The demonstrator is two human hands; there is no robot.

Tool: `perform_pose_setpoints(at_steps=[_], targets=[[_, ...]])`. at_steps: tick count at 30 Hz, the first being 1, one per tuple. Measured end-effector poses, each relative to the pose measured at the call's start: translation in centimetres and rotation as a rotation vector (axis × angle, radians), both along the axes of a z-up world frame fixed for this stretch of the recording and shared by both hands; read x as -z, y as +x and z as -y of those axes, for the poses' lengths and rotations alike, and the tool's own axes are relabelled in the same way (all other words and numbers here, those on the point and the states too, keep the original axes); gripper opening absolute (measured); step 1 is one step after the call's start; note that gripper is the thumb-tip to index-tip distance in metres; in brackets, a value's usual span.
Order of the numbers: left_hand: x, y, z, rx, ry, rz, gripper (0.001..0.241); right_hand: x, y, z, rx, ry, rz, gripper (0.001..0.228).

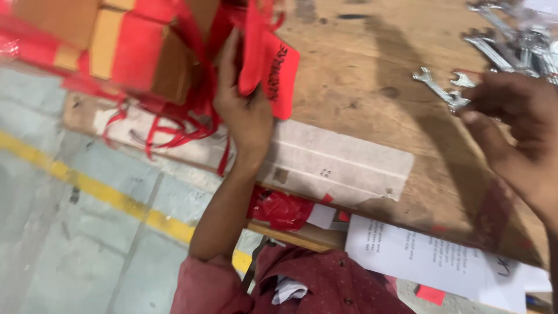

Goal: The person opens a green product box and pours black screws from a plastic bag into it, then reads an instruction sheet and opens a workbench drawer. They then take red fabric pouches labeled HARDWARE, place wrenches and small metal parts into each pouch, and set the filled pouches with the boxed products.

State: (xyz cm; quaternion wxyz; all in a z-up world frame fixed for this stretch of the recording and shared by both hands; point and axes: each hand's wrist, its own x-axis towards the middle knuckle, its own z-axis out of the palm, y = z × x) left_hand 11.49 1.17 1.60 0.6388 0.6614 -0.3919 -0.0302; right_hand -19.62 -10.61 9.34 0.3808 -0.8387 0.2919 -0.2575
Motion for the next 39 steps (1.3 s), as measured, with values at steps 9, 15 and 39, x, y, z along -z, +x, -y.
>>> perform_pose_setpoints(at_steps=[9, 15, 39], targets=[[-0.8, -0.2, -1.9, -0.234, 0.008, 0.613, 0.050, 0.6, -0.9, -0.2, 0.224, 0.107, -0.222, 0.042], [-0.8, -4.4, -1.2, -0.057, -0.065, 0.837, 0.031, 2.9, -1.3, 1.5, 0.263, -0.200, -0.358, 0.024], [3.1, -11.3, 4.7, 0.724, 0.190, 0.220, 0.054, 12.7, 3.1, 2.8, 0.139, -0.734, -0.612, 0.032]])
